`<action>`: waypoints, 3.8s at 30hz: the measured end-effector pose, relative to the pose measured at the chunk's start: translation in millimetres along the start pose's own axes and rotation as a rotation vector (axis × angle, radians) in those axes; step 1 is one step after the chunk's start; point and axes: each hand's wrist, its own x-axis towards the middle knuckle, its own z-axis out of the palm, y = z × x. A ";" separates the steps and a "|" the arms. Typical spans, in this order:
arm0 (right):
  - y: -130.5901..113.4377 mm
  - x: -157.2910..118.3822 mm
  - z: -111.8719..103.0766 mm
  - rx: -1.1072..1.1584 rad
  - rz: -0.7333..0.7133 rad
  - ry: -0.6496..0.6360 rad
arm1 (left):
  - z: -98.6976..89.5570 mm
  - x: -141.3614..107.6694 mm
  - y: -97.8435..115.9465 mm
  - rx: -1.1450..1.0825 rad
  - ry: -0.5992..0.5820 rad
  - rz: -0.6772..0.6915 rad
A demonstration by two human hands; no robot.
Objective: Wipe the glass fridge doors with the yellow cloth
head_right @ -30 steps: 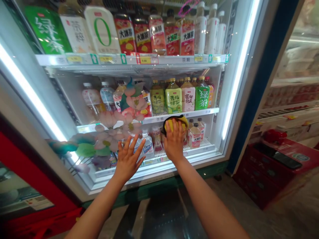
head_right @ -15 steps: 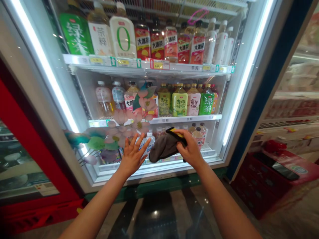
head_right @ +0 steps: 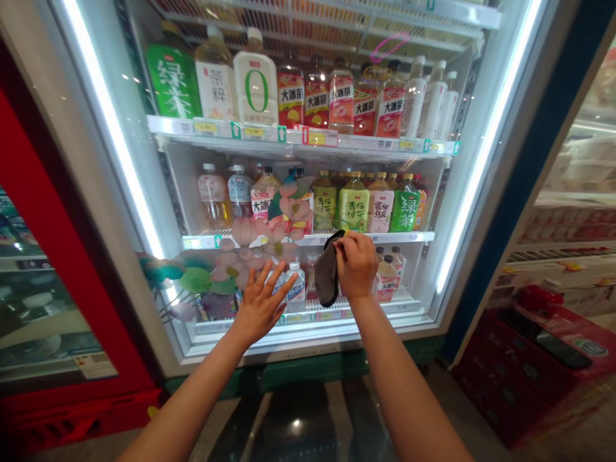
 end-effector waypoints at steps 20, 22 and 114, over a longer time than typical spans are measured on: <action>10.3 -79.9 23.6 -0.217 -0.183 -0.098 | 2.7 -2.3 -2.0 -0.011 0.029 0.030; -4.8 -70.7 33.3 -0.261 -0.157 -0.089 | 4.6 -3.3 -1.9 -0.011 0.051 0.029; -183.8 -19.7 122.2 -0.100 -0.672 -0.268 | -30.1 -123.7 -114.3 0.176 0.315 -0.470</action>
